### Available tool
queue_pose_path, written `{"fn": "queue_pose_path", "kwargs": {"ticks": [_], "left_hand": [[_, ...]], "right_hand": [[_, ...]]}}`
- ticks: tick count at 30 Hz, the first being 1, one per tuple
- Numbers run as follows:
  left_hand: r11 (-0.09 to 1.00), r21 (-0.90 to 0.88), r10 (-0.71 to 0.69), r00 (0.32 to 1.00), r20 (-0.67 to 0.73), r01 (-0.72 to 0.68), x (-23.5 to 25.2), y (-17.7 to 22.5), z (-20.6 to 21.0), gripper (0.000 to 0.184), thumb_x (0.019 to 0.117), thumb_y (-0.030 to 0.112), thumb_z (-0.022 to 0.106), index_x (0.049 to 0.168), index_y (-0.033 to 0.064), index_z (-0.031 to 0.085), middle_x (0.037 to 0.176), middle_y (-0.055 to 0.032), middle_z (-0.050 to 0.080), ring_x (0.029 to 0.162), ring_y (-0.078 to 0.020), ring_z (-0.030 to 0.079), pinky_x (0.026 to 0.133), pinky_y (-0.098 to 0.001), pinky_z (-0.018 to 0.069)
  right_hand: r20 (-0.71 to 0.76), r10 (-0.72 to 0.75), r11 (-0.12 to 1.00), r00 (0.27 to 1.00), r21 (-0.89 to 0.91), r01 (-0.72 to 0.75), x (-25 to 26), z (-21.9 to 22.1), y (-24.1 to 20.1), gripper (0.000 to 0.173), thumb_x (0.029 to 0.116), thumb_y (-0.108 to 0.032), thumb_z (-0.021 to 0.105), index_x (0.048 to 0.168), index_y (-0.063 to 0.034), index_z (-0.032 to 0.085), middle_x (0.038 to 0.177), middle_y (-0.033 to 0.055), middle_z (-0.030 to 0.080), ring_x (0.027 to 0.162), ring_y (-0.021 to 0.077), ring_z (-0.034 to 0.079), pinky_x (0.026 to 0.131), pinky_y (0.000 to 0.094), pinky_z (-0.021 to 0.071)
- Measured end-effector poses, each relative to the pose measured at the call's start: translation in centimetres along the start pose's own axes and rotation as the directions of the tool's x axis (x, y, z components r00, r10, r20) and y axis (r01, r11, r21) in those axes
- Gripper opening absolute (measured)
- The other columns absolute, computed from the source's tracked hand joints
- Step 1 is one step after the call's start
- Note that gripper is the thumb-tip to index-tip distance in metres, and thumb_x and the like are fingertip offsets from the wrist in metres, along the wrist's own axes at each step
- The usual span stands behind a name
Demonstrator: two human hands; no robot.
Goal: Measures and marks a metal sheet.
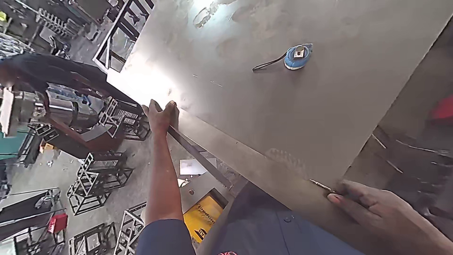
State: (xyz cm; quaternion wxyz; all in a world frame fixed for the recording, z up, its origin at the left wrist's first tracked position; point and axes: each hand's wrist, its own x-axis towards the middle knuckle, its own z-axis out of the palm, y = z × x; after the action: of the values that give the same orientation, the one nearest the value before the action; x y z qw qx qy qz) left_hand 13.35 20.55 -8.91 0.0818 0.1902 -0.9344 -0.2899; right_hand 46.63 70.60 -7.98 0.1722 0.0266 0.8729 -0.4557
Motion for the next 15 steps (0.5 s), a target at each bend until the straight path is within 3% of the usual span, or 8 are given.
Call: {"fn": "queue_pose_path", "kwargs": {"ticks": [10,15], "left_hand": [[1.0,0.019,0.009,1.0,-0.007,-0.009,0.15,-0.16,0.0,0.098,0.0803,0.068,0.074,0.155,0.0121,0.044,0.168,-0.0233,0.018,0.155,-0.037,0.023,0.122,-0.0573,0.0296],[0.997,0.071,0.027,1.0,0.014,-0.028,0.27,-0.19,-0.22,0.098,0.0804,0.072,0.071,0.152,0.0106,0.046,0.167,-0.025,0.022,0.154,-0.0408,0.024,0.119,-0.062,0.0313]], "right_hand": [[-0.027,-0.029,1.0,0.999,-0.002,0.029,0.1,0.3,0.81,0.041,0.0986,-0.057,0.051,0.091,-0.0192,0.066,0.063,-0.01,0.055,0.053,0.0026,0.05,0.047,0.0278,0.0407],[-0.043,-0.039,0.999,0.998,-0.02,0.038,0.14,0.56,0.89,0.04,0.0982,-0.057,0.05,0.089,-0.0201,0.065,0.063,-0.0107,0.053,0.053,0.0015,0.048,0.047,0.0266,0.0393]]}}
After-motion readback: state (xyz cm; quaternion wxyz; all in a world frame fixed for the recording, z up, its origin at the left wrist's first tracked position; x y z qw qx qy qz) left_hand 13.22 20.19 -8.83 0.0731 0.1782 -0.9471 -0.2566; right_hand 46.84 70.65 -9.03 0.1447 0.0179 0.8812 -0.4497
